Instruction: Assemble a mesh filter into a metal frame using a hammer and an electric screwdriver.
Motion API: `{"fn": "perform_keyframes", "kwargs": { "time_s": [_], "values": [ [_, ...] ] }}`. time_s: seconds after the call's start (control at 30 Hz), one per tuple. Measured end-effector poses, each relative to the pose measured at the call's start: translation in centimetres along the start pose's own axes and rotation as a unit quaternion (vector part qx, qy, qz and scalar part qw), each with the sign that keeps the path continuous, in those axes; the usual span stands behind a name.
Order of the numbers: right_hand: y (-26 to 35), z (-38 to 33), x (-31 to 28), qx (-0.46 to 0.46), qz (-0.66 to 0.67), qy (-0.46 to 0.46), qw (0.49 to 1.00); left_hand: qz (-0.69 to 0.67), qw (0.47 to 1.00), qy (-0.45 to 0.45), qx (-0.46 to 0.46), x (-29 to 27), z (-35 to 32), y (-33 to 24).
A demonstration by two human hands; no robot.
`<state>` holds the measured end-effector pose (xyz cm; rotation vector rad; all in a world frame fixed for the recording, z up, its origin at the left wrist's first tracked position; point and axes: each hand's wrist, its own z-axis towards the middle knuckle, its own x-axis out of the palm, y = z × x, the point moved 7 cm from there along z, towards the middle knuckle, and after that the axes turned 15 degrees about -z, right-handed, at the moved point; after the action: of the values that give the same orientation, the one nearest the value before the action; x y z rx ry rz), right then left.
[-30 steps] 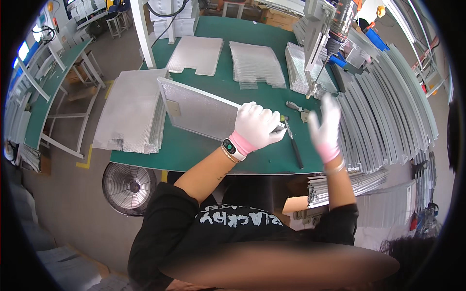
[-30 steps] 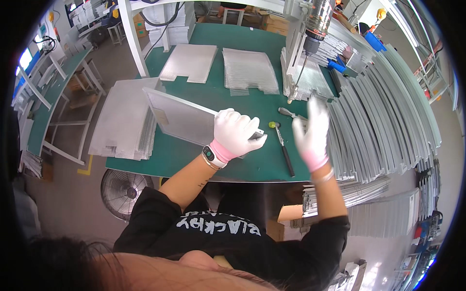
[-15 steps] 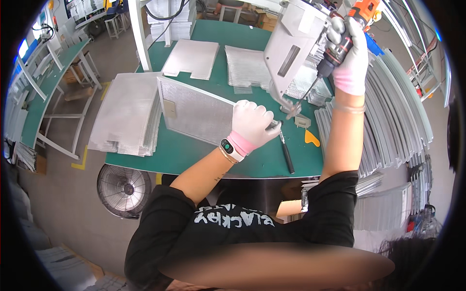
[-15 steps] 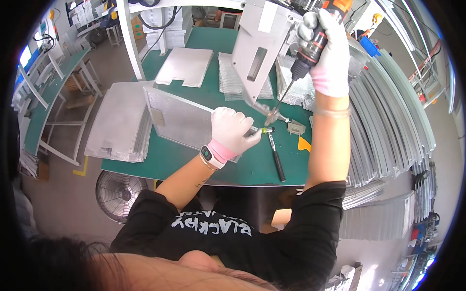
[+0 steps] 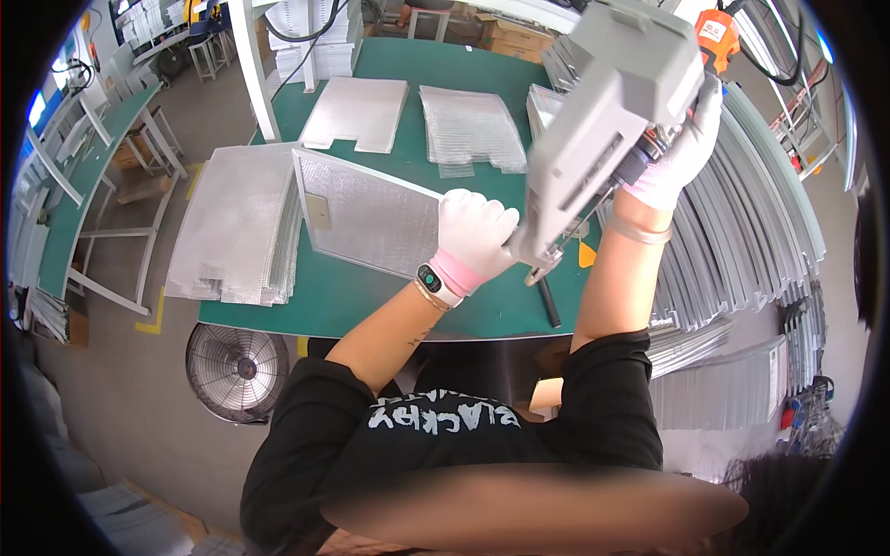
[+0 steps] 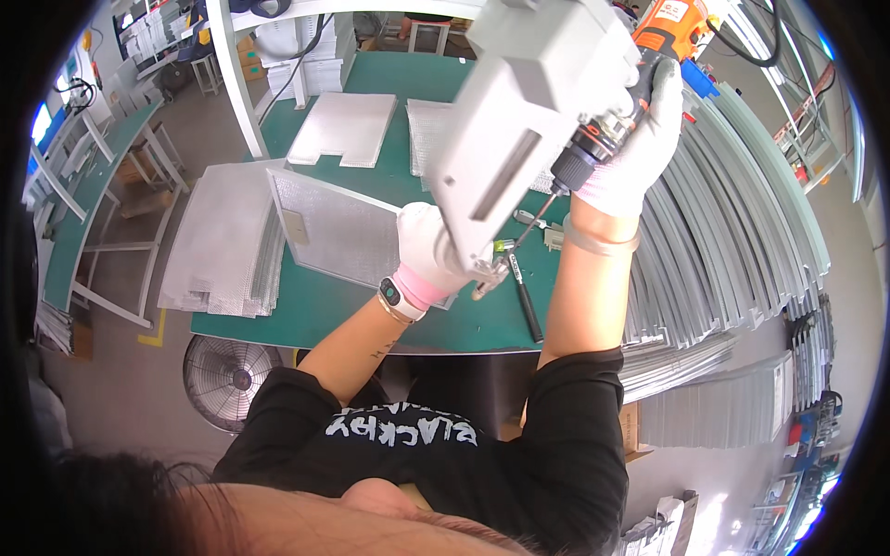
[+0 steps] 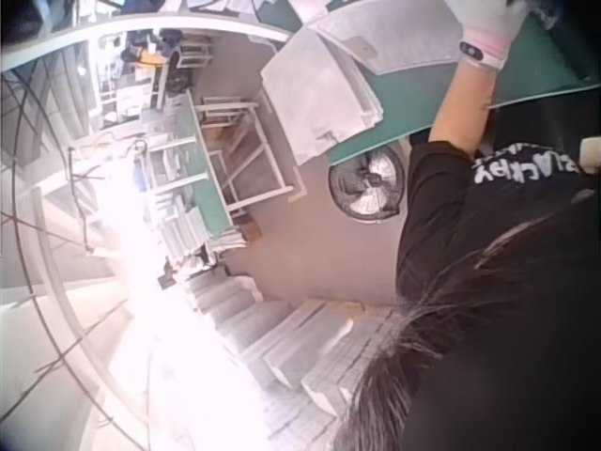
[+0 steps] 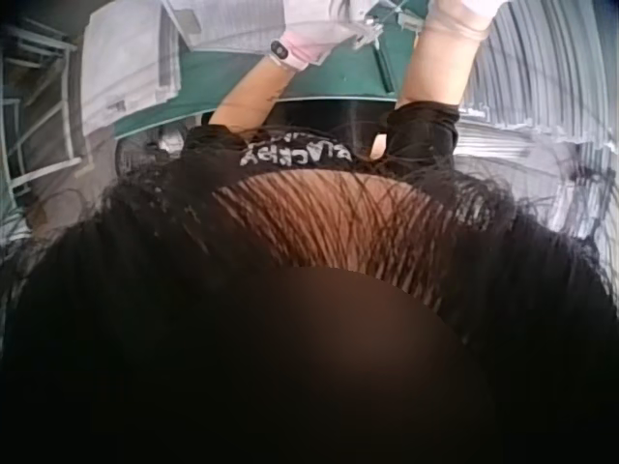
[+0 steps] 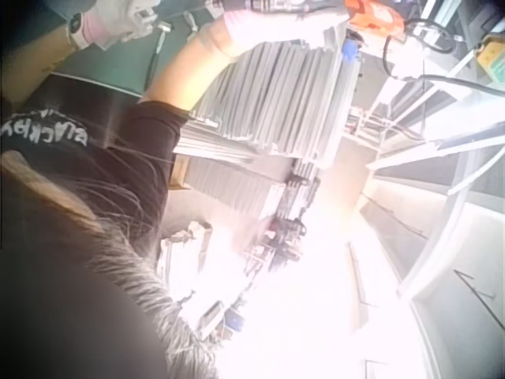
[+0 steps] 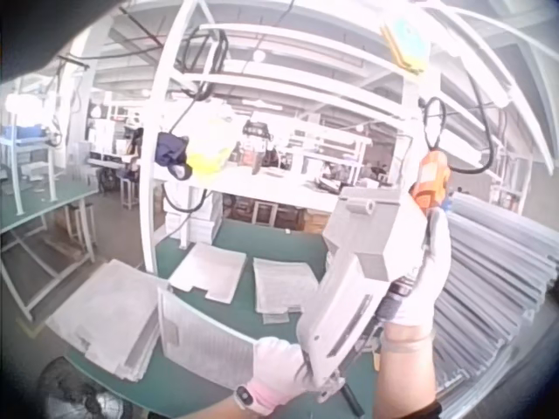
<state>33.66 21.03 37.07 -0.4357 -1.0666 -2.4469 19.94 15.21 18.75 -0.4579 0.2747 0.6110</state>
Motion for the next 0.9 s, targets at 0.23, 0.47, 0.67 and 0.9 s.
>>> {"fn": "perform_keyframes", "kwargs": {
  "time_s": [0.23, 0.47, 0.67, 0.9],
  "values": [
    [-0.3, 0.0, -0.7, 0.027, 0.046, 0.004, 0.999, -0.023, 1.000, -0.016, 0.010, 0.3, 0.3, 0.5],
    [-0.5, -0.1, -1.2, 0.028, 0.072, 0.048, 0.996, -0.020, 1.000, 0.007, 0.004, 0.1, 0.3, 0.5],
    [-0.5, -1.4, 1.4, -0.021, -0.113, 0.137, 0.984, -0.002, 0.998, 0.051, -0.038, 0.0, 0.5, -0.1],
    [-2.1, -0.8, 1.2, -0.011, -0.144, 0.114, 0.983, -0.018, 0.998, -0.053, 0.040, -0.4, -0.7, -0.1]
  ]
}}
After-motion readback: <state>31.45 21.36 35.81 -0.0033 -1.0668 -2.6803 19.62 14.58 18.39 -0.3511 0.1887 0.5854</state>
